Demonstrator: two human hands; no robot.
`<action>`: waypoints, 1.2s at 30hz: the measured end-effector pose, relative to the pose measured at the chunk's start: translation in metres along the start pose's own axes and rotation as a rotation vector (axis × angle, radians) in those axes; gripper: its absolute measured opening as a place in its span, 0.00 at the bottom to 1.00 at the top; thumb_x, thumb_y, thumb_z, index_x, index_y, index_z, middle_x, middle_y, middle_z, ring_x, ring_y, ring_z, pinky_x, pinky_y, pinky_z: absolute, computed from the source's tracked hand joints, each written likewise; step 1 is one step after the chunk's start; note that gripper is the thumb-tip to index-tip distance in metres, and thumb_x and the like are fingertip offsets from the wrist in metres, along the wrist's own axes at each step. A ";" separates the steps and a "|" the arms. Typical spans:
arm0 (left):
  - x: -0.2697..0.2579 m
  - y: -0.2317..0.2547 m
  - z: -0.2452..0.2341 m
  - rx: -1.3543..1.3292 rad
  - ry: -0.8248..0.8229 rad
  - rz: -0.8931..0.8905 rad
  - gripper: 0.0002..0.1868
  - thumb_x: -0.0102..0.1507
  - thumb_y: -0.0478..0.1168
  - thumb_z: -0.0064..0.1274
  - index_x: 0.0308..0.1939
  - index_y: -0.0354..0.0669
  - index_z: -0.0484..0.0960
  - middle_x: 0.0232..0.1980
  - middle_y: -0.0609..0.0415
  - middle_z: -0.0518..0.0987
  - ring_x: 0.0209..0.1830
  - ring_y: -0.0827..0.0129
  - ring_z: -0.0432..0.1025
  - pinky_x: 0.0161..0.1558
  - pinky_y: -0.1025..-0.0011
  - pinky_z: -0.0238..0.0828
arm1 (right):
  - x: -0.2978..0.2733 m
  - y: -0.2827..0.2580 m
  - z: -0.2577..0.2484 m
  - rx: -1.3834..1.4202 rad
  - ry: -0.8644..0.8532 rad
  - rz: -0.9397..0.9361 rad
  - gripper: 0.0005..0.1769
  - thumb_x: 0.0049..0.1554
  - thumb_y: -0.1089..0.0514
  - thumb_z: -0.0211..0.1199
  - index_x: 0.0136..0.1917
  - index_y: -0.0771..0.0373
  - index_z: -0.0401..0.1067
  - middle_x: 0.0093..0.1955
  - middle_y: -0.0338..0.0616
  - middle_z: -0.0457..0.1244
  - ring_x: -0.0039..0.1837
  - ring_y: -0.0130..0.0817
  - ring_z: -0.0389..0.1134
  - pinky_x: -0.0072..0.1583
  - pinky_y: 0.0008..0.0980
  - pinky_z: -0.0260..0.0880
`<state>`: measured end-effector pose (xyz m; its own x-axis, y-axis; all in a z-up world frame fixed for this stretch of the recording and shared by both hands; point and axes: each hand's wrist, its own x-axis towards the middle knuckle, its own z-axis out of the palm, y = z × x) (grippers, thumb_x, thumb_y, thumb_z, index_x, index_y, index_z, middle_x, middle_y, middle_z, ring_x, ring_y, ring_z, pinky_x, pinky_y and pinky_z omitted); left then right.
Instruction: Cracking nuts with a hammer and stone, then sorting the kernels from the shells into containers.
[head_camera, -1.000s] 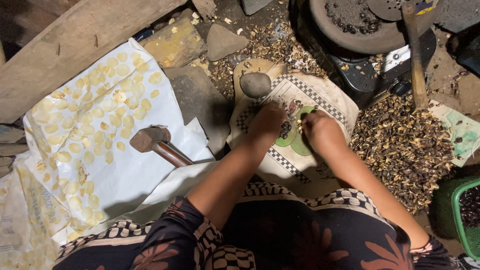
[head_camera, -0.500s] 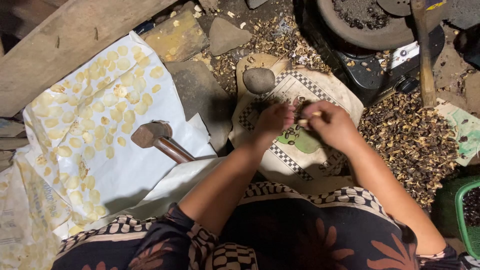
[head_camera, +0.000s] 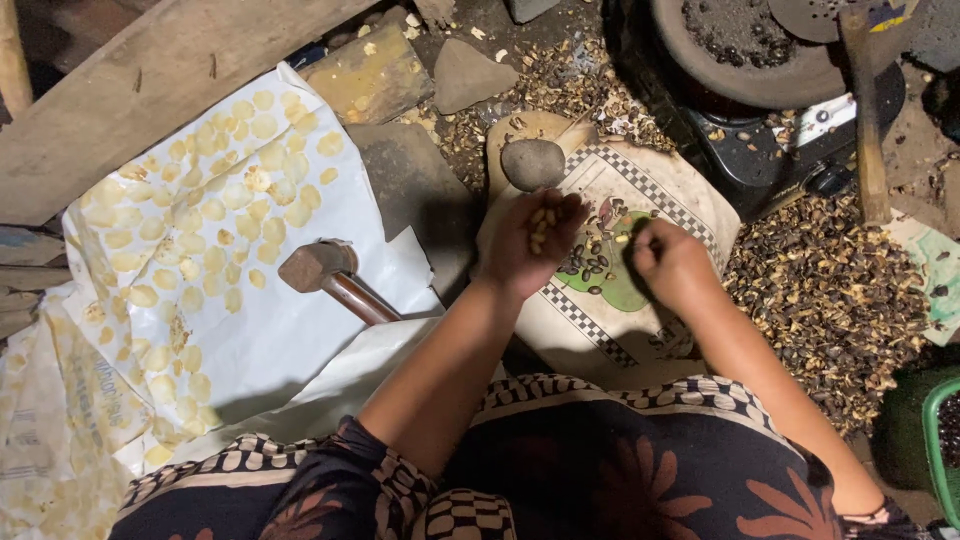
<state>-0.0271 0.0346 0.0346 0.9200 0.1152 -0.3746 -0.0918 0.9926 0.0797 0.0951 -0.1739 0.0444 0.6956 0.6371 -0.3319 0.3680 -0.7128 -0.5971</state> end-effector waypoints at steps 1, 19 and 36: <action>0.005 -0.002 -0.005 -0.003 0.001 0.001 0.17 0.72 0.47 0.39 0.41 0.42 0.79 0.44 0.45 0.83 0.43 0.59 0.80 0.26 0.74 0.71 | 0.004 0.006 -0.002 -0.002 -0.003 0.001 0.08 0.64 0.58 0.60 0.54 0.63 0.76 0.46 0.53 0.71 0.43 0.42 0.74 0.48 0.37 0.80; -0.005 0.003 0.004 0.061 0.377 -0.026 0.13 0.74 0.44 0.40 0.45 0.40 0.74 0.43 0.52 0.74 0.36 0.69 0.72 0.36 0.74 0.77 | 0.030 -0.020 0.002 -0.264 0.036 -0.135 0.29 0.47 0.64 0.72 0.63 0.68 0.72 0.54 0.64 0.68 0.53 0.55 0.71 0.57 0.44 0.72; -0.009 0.012 -0.003 -0.072 -0.229 -0.065 0.18 0.70 0.47 0.46 0.43 0.33 0.81 0.40 0.44 0.82 0.29 0.61 0.76 0.30 0.67 0.77 | 0.029 -0.067 -0.005 -0.157 -0.104 -0.190 0.08 0.64 0.53 0.62 0.52 0.56 0.79 0.52 0.48 0.73 0.48 0.41 0.75 0.55 0.35 0.79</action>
<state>-0.0382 0.0460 0.0361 0.9865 0.0472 -0.1566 -0.0488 0.9988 -0.0065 0.0937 -0.1091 0.0788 0.5409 0.7846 -0.3032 0.5826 -0.6094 -0.5378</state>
